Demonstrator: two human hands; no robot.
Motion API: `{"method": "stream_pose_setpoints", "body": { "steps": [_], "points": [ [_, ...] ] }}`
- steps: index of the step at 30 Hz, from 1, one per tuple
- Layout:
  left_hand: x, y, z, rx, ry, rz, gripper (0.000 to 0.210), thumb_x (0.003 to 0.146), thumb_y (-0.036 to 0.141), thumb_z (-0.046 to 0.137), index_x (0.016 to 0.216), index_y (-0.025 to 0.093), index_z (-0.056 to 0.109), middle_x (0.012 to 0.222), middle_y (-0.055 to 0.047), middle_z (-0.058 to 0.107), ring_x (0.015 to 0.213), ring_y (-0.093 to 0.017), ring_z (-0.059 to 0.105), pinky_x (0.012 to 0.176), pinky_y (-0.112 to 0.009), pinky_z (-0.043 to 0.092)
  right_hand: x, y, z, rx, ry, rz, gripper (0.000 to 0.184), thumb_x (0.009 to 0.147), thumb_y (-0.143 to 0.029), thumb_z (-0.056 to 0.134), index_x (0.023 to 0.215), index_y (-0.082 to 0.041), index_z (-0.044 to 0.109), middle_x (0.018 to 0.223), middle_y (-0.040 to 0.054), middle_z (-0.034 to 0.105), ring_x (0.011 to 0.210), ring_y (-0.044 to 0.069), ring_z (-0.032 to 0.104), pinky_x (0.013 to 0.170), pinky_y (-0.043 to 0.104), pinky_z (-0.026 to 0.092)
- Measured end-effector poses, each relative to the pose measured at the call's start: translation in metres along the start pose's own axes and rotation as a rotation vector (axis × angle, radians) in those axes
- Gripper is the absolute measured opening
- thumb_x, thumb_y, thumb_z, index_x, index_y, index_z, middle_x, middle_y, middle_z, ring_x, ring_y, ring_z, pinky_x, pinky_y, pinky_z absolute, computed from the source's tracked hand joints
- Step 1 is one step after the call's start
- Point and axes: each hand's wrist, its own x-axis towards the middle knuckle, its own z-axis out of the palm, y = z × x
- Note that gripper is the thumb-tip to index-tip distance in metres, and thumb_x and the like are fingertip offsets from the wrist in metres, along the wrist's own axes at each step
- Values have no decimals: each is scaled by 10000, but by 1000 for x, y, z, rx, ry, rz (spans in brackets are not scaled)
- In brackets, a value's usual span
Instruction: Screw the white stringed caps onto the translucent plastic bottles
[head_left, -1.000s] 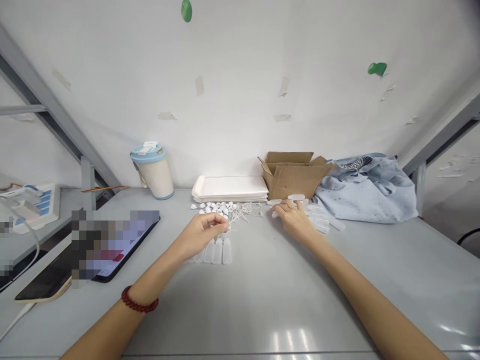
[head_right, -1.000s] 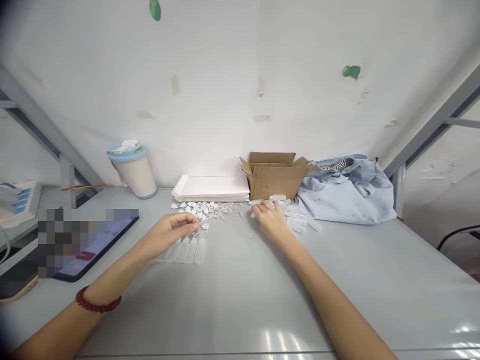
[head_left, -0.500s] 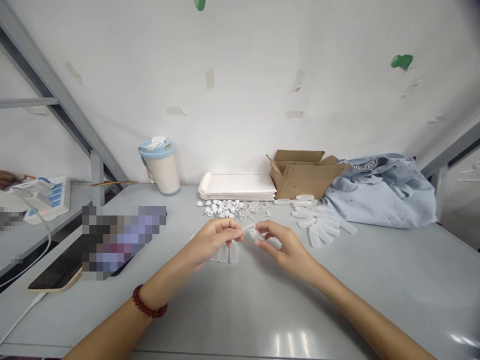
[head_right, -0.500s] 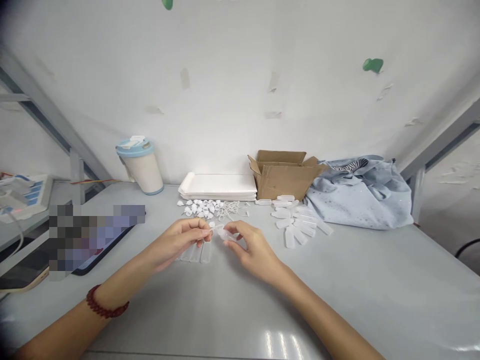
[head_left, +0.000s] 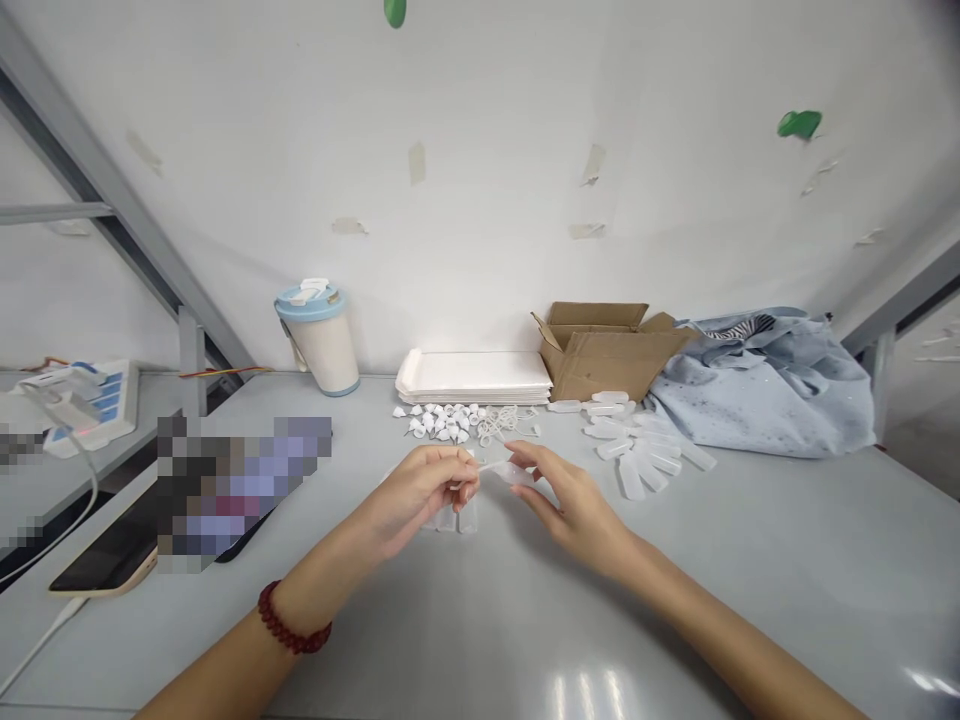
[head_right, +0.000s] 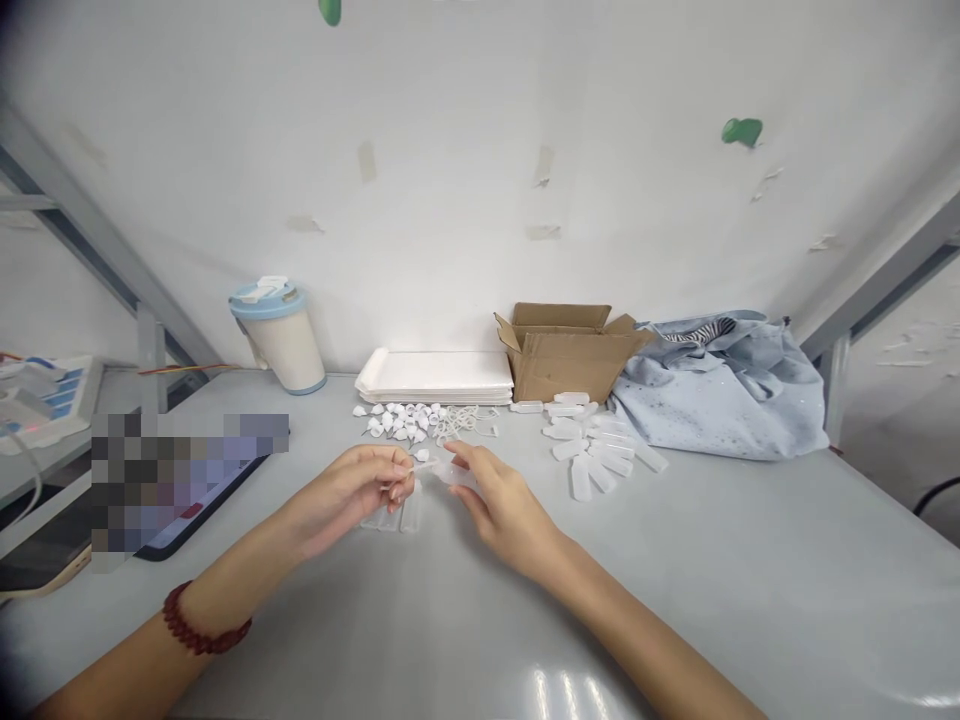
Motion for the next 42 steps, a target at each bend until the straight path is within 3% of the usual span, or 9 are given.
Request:
{"method": "stream_pose_setpoints", "body": {
  "steps": [16, 21, 24, 35, 42],
  "points": [
    [1, -1, 2, 47, 21, -5, 253, 802, 231, 521, 568, 156, 460, 605, 19, 444, 595, -110, 400, 594, -251, 333, -2, -7, 0, -10, -9, -117, 424, 910, -112, 431, 1300, -269, 375, 1006, 71, 577, 862, 177, 575, 742, 321, 508],
    [1, -3, 6, 231, 129, 67, 139, 796, 294, 591, 754, 162, 575, 697, 19, 506, 644, -108, 447, 621, -234, 362, -2, -9, -1, 38, 5, -65, 368, 896, -122, 470, 1242, -246, 446, 1002, 61, 601, 863, 171, 574, 755, 316, 501],
    [1, -7, 8, 331, 165, 158, 175, 801, 334, 609, 887, 181, 605, 821, -3, 572, 752, -132, 510, 657, -233, 396, -1, -13, -1, 83, -21, -27, 360, 891, -134, 478, 1233, -246, 471, 996, 55, 617, 867, 170, 578, 761, 321, 503],
    [1, -17, 15, 458, 233, 193, 187, 829, 349, 564, 888, 186, 633, 914, -34, 647, 858, -187, 595, 698, -270, 465, 0, -22, 1, 199, 13, 118, 303, 877, -199, 492, 1171, -234, 557, 1037, 63, 662, 875, 179, 620, 737, 323, 532],
    [-1, -14, 19, 565, 254, 179, 189, 850, 335, 526, 895, 189, 638, 854, -19, 664, 802, -174, 597, 671, -261, 441, -3, -18, 5, 137, 13, 59, 332, 891, -202, 472, 1219, -207, 521, 922, 70, 658, 781, 177, 615, 696, 322, 542]
  ]
}}
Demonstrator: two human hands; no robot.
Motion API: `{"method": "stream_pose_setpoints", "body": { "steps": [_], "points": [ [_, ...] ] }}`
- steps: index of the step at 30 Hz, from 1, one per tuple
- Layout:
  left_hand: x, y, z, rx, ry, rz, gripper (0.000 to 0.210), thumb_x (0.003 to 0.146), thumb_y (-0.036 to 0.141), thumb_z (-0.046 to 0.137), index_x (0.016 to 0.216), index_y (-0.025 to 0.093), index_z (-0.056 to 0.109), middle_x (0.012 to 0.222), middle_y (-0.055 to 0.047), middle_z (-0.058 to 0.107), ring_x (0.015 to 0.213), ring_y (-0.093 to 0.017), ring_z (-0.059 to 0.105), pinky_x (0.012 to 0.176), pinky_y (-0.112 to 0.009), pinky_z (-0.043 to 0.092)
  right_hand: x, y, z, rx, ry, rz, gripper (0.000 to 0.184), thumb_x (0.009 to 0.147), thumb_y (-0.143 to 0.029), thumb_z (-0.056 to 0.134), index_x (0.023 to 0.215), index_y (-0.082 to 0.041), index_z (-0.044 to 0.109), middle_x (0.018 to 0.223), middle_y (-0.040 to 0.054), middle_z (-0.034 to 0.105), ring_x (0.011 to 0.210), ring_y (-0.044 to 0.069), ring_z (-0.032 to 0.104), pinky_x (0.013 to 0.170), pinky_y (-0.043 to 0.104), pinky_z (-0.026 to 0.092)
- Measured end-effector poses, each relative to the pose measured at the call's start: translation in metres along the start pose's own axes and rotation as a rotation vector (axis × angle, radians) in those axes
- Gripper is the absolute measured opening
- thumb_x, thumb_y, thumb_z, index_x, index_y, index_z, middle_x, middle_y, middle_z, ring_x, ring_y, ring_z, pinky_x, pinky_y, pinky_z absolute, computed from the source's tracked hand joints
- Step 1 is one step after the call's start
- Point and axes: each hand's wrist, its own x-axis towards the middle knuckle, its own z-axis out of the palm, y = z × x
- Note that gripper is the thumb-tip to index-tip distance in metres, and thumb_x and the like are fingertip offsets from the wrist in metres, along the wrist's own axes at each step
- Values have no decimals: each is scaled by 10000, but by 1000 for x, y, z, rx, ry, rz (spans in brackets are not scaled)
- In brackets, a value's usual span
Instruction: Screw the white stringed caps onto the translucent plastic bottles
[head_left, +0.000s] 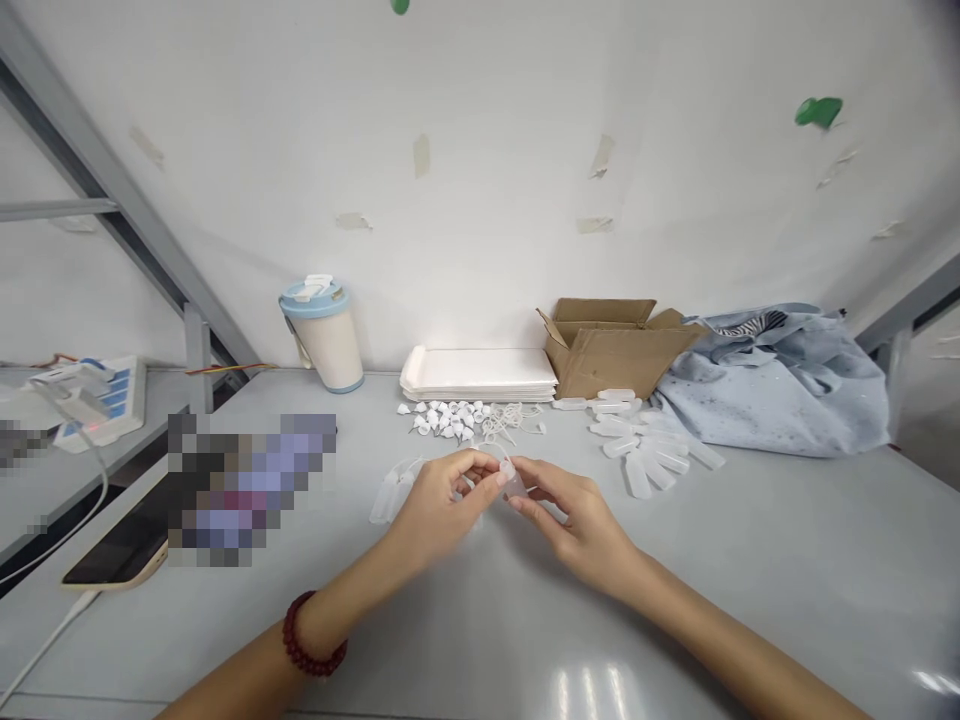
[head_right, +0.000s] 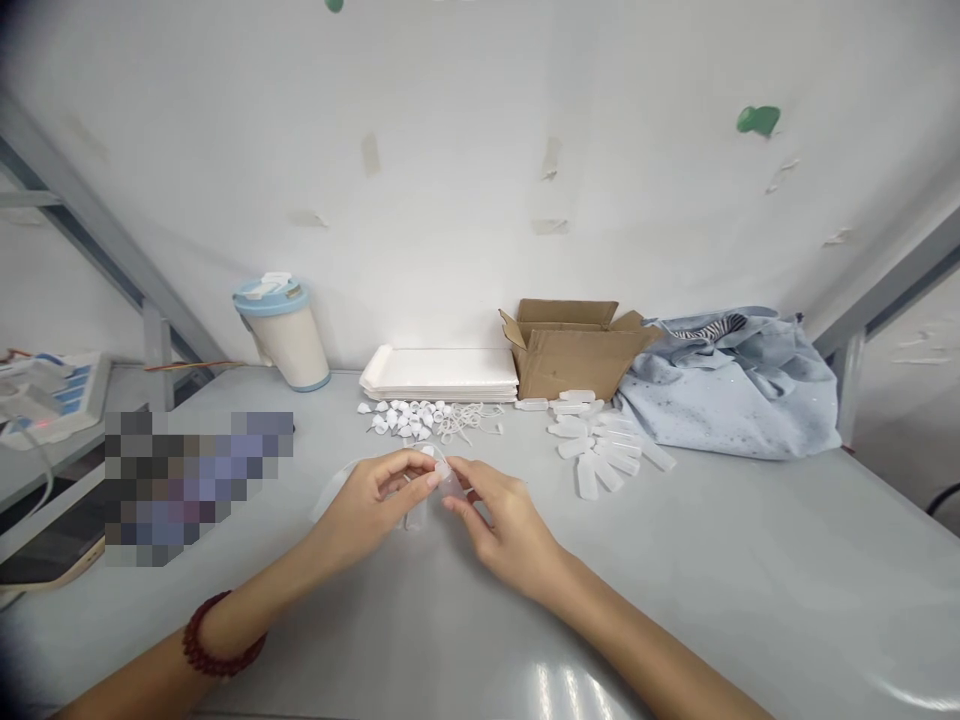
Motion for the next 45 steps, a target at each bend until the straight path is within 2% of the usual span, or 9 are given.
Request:
{"method": "stream_pose_setpoints", "body": {
  "steps": [5, 9, 13, 16, 21, 25, 30, 36, 45],
  "points": [
    [-2, 2, 5, 132, 56, 56, 183, 856, 311, 511, 864, 179, 638, 811, -23, 656, 722, -160, 566, 578, -243, 412, -5, 9, 7, -201, 8, -114, 396, 902, -173, 423, 1295, -203, 379, 973, 104, 637, 809, 203, 631, 688, 339, 543],
    [-4, -1, 9, 269, 99, 141, 164, 864, 270, 496, 831, 187, 633, 752, -14, 638, 655, -149, 541, 563, -248, 402, -6, 12, 9, -275, 52, -53, 288, 886, -192, 443, 1169, -203, 394, 1015, 121, 645, 834, 220, 658, 673, 341, 549],
    [-5, -7, 10, 381, 113, 249, 172, 883, 228, 456, 792, 183, 594, 711, -16, 593, 662, -150, 540, 579, -253, 412, -5, 10, 7, -248, 30, -2, 218, 871, -193, 436, 1088, -207, 417, 983, 110, 652, 824, 213, 654, 681, 342, 540],
    [-7, -10, 10, 417, 134, 357, 137, 884, 202, 454, 826, 180, 577, 755, -29, 596, 705, -155, 558, 627, -265, 440, -4, 3, 5, -124, 25, 65, 204, 851, -190, 455, 1053, -215, 440, 936, 76, 651, 777, 182, 631, 690, 326, 524],
    [-9, -12, 11, 514, 260, 538, 104, 864, 128, 476, 912, 175, 555, 842, -54, 610, 768, -174, 563, 674, -295, 465, 4, -10, 0, 296, -10, 338, 117, 833, -251, 529, 937, -202, 506, 774, 18, 614, 697, 146, 597, 592, 253, 480],
    [-10, -11, 9, 529, 298, 597, 176, 862, 111, 482, 1018, 171, 537, 947, -81, 601, 864, -189, 563, 709, -305, 484, 8, -14, -5, 622, -46, 389, 141, 838, -313, 572, 898, -190, 536, 768, 6, 591, 712, 127, 582, 667, 259, 471],
    [-7, -8, 8, 572, 230, 692, 253, 862, 102, 472, 1105, 161, 503, 1032, -105, 593, 948, -212, 556, 795, -356, 500, 11, -17, -9, 724, -71, 471, 192, 805, -354, 611, 867, -188, 537, 722, -6, 598, 638, 120, 558, 682, 281, 465],
    [-6, -9, 10, 692, 236, 806, 314, 844, 57, 471, 1152, 115, 483, 1049, -133, 602, 971, -241, 556, 805, -398, 508, 13, -13, -11, 834, -53, 563, 202, 772, -321, 635, 892, -183, 551, 715, 4, 630, 638, 140, 595, 689, 309, 485],
    [-7, -12, 13, 854, 203, 848, 423, 853, 205, 558, 1223, 37, 443, 1151, -192, 586, 1084, -300, 536, 871, -444, 522, 11, -10, -9, 875, -99, 528, 253, 832, -334, 589, 1030, -177, 600, 853, 46, 682, 830, 176, 654, 790, 324, 500]
  ]
}}
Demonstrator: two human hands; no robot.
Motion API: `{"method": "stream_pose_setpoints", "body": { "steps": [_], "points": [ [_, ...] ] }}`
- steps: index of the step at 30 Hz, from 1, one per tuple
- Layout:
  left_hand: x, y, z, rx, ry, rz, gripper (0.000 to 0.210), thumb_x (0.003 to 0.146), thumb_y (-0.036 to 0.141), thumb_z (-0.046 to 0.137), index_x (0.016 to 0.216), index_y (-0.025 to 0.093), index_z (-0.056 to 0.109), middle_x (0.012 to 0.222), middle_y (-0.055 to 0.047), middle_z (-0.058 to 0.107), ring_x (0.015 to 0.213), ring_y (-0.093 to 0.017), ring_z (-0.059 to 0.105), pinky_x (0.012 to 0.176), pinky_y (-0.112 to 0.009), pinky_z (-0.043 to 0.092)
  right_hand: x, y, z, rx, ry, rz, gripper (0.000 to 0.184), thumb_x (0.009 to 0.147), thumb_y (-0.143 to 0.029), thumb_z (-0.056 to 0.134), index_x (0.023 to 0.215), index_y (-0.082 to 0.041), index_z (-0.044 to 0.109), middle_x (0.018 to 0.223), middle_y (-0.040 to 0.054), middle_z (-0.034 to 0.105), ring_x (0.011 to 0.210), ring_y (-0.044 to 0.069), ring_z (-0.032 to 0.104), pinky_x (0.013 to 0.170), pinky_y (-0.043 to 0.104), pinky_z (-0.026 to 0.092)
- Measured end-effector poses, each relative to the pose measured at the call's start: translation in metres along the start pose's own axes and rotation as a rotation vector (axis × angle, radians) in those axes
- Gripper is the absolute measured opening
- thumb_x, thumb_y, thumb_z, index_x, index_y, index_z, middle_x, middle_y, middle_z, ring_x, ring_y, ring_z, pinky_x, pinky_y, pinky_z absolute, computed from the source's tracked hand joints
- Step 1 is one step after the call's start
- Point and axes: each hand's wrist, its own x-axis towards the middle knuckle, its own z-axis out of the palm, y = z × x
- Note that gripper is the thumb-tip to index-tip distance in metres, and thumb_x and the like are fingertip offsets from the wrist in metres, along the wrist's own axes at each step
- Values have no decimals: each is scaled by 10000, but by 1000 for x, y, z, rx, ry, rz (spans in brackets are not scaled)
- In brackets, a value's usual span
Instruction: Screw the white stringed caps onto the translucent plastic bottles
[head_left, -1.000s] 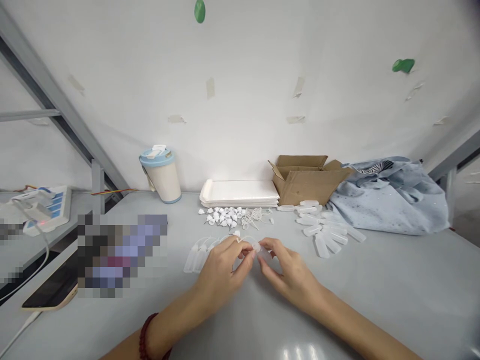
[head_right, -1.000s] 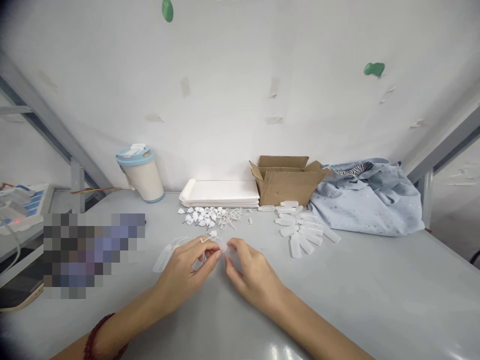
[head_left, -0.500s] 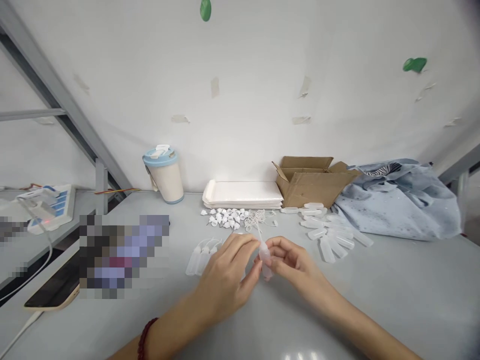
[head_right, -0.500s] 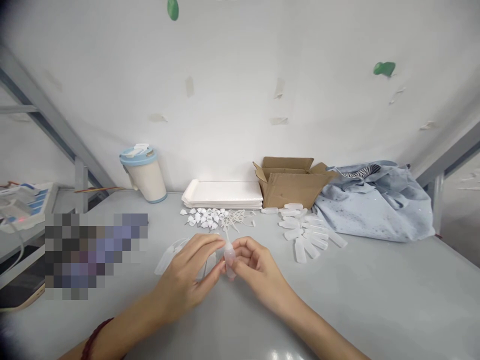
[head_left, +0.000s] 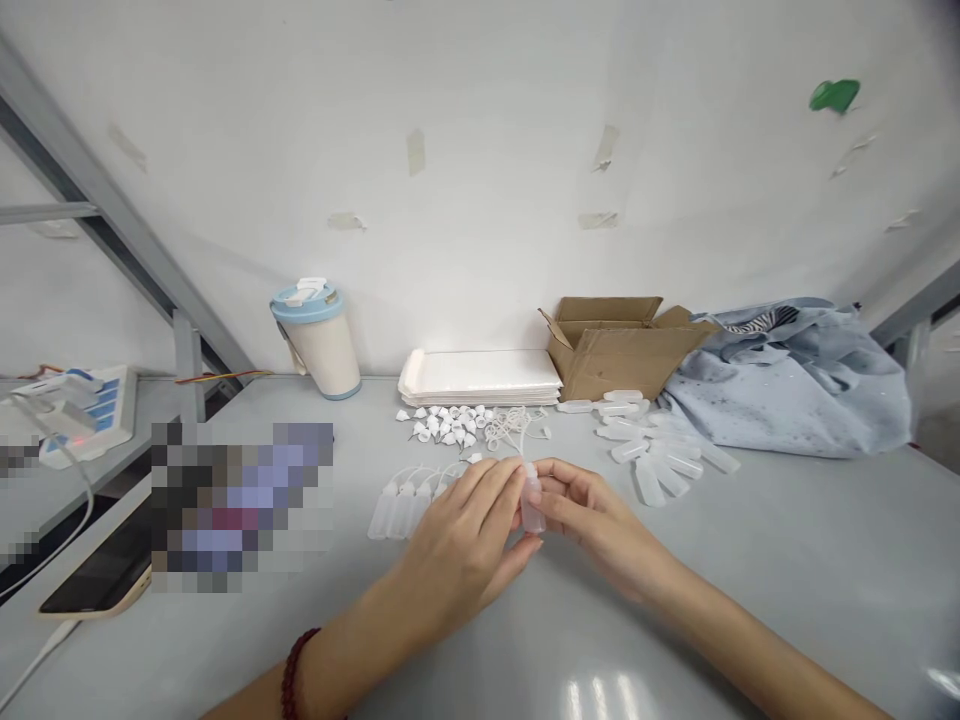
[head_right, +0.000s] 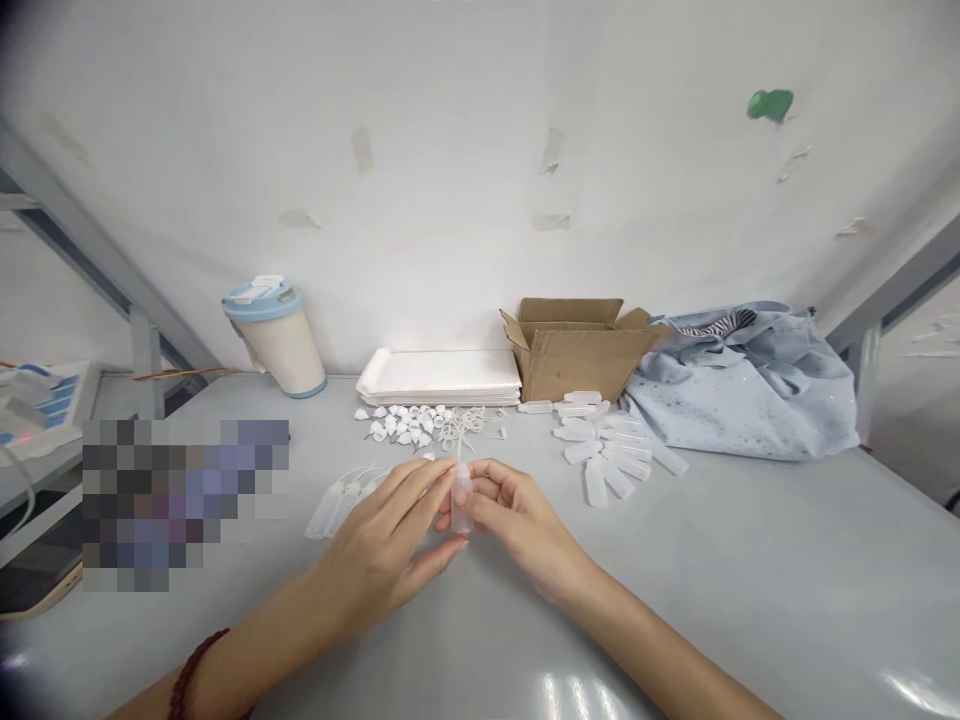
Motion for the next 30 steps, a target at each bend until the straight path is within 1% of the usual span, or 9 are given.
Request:
{"method": "stream_pose_setpoints", "body": {
  "steps": [7, 10, 12, 14, 17, 19, 23, 27, 30],
  "points": [
    [-1, 0, 1, 21, 11, 40, 408, 838, 146, 566, 1214, 21, 466, 1173, -189, 591, 1142, -292, 506, 923, -431, 511, -1, -1, 1, -13, -39, -22, 250, 860, -345, 559, 1052, -198, 621, 896, 44, 674, 871, 177, 640, 824, 332, 494],
    [0, -1, 3, 8, 38, 26, 388, 840, 172, 573, 1196, 45, 485, 1146, -170, 606, 1137, -296, 504, 900, -445, 518, 1, 0, -1, -24, -56, -27, 230, 887, -313, 515, 1044, -189, 628, 861, 34, 658, 835, 163, 630, 813, 320, 489],
    [0, -2, 5, 4, 47, 14, 369, 842, 183, 571, 1182, 61, 495, 1121, -160, 616, 1098, -295, 525, 870, -450, 527, 2, 1, -2, -91, -64, -38, 231, 900, -293, 482, 1041, -186, 630, 840, 25, 646, 810, 155, 618, 794, 309, 487],
    [-1, -2, 6, 4, 29, 9, 349, 835, 184, 578, 1157, 69, 509, 1088, -151, 626, 1041, -290, 549, 839, -448, 536, 2, 3, -2, -229, -27, -67, 239, 897, -278, 477, 1068, -190, 619, 835, 19, 639, 793, 152, 602, 764, 298, 482],
    [-2, -2, 7, 17, -8, 18, 343, 818, 177, 596, 1134, 72, 518, 1066, -146, 628, 1000, -293, 557, 804, -444, 543, 2, 8, -1, -484, 111, -111, 258, 836, -234, 552, 1082, -187, 612, 854, 23, 644, 776, 161, 580, 686, 280, 468],
    [-3, -1, 7, 14, -16, 15, 353, 812, 174, 604, 1137, 72, 512, 1069, -147, 623, 999, -297, 551, 797, -444, 541, 1, 11, 0, -562, 167, -119, 263, 803, -209, 577, 1060, -181, 623, 861, 29, 649, 772, 166, 576, 657, 275, 462],
    [-3, 0, 7, -35, -29, -33, 367, 810, 204, 626, 1132, 80, 501, 1080, -144, 610, 1014, -300, 527, 821, -459, 524, 1, 15, 1, -471, 146, -112, 266, 833, -240, 543, 1081, -184, 624, 879, 32, 646, 781, 165, 582, 656, 274, 469],
    [-3, -1, 8, -92, -60, -76, 336, 808, 233, 640, 1092, 109, 509, 1075, -128, 603, 1007, -288, 519, 824, -446, 517, 3, 15, 1, -357, 71, -61, 294, 868, -296, 507, 1112, -172, 614, 774, 18, 623, 703, 148, 567, 594, 255, 459],
    [-4, -3, 10, -114, -91, -95, 322, 804, 230, 643, 1076, 117, 514, 1066, -117, 599, 1010, -285, 510, 842, -447, 505, 3, 15, 2, -357, 21, -34, 303, 883, -308, 474, 1116, -168, 609, 767, 17, 609, 667, 137, 546, 575, 254, 463]
  ]
}}
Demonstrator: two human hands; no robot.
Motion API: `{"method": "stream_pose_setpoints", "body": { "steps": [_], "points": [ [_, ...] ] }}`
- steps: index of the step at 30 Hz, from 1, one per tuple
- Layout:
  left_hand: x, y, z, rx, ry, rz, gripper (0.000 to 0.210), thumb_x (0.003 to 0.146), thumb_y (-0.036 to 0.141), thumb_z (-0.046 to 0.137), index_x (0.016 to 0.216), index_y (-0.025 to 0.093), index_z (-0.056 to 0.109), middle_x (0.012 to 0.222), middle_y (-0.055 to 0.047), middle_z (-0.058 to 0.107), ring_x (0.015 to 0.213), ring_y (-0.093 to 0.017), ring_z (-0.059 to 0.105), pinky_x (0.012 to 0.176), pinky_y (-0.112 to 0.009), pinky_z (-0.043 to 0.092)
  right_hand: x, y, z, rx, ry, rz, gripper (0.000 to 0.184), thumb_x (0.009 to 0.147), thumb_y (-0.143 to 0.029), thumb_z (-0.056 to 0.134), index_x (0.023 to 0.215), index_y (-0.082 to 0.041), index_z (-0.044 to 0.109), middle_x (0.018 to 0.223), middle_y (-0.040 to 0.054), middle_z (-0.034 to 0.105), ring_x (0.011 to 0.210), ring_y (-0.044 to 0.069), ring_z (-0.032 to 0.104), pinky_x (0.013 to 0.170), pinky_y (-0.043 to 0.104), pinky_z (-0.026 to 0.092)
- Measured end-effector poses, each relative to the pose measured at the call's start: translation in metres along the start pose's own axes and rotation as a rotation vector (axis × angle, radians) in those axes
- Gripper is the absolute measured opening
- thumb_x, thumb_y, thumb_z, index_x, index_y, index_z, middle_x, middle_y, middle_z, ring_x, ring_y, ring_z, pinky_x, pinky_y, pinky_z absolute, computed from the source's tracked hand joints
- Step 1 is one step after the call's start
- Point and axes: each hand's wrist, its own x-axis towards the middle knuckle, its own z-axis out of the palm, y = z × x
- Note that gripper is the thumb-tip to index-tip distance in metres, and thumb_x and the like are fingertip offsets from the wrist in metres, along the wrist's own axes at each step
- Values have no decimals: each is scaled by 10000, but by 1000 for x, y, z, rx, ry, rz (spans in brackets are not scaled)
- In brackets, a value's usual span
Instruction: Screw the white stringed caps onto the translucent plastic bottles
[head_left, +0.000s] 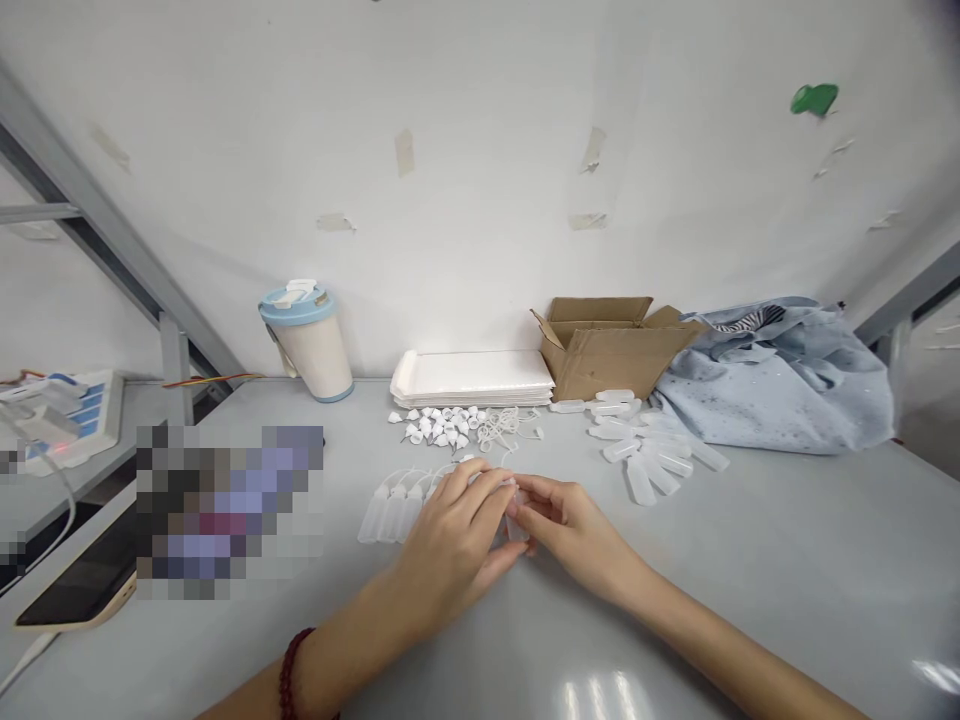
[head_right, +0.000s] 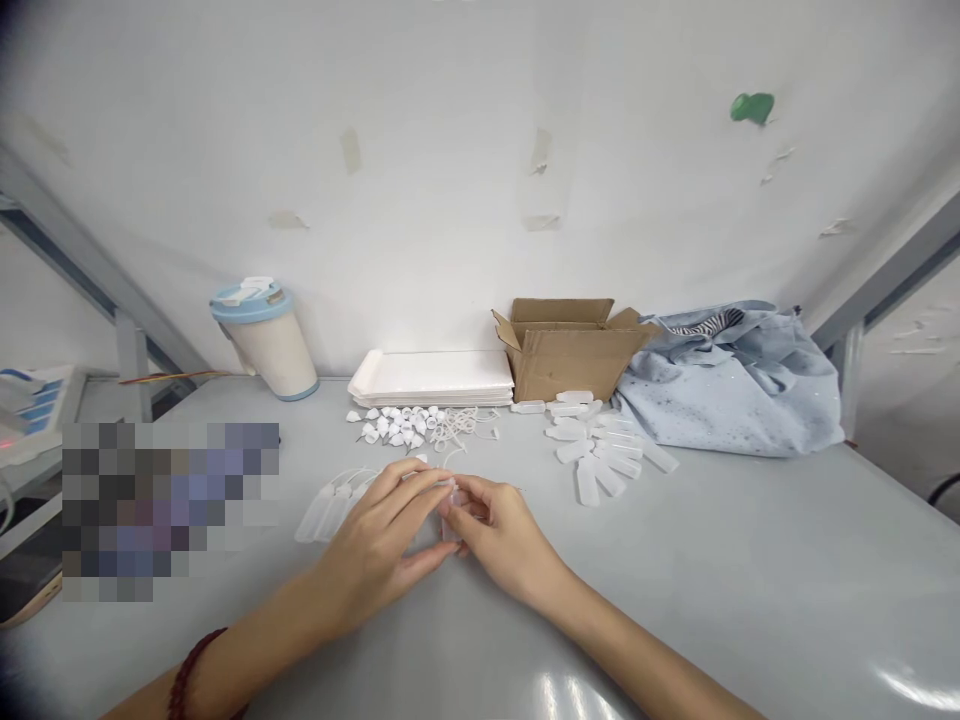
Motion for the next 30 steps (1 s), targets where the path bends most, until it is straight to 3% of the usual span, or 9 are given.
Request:
{"method": "stream_pose_setpoints", "body": {
  "steps": [5, 8, 15, 24, 30],
  "points": [
    [-2, -6, 2, 7, -45, -31, 295, 810, 201, 616, 1079, 125, 520, 1081, -109, 594, 1023, -285, 494, 839, -446, 494, -1, 4, 1, -368, 155, -56, 255, 847, -221, 503, 1076, -186, 609, 923, 52, 598, 808, 174, 558, 655, 288, 458],
    [0, -9, 0, 2, -99, -70, 281, 790, 190, 635, 1048, 133, 540, 1075, -101, 604, 1024, -287, 488, 841, -449, 487, -2, 8, 2, -497, 173, -91, 244, 841, -191, 507, 1068, -176, 596, 967, 64, 581, 802, 171, 551, 675, 297, 457],
    [1, -23, -11, -163, -299, -192, 320, 743, 211, 686, 1035, 155, 567, 1038, -63, 634, 1044, -260, 468, 880, -401, 469, -2, 11, 2, -531, 96, -134, 260, 856, -120, 466, 1074, -185, 592, 1032, 72, 573, 850, 170, 567, 732, 311, 467],
    [3, -23, -17, -178, -380, -191, 287, 761, 235, 652, 1029, 180, 565, 1008, -56, 623, 1061, -260, 459, 899, -402, 436, -1, 14, 3, -557, 56, -214, 293, 844, -75, 466, 1093, -178, 580, 1078, 84, 581, 978, 193, 560, 824, 340, 467],
    [1, -23, -16, -154, -368, -165, 257, 764, 204, 620, 1012, 185, 558, 1016, -57, 613, 1087, -257, 450, 913, -412, 428, -2, 15, 3, -573, 57, -252, 257, 849, -81, 466, 1054, -178, 587, 1071, 79, 598, 990, 190, 564, 844, 336, 468]
  ]
}}
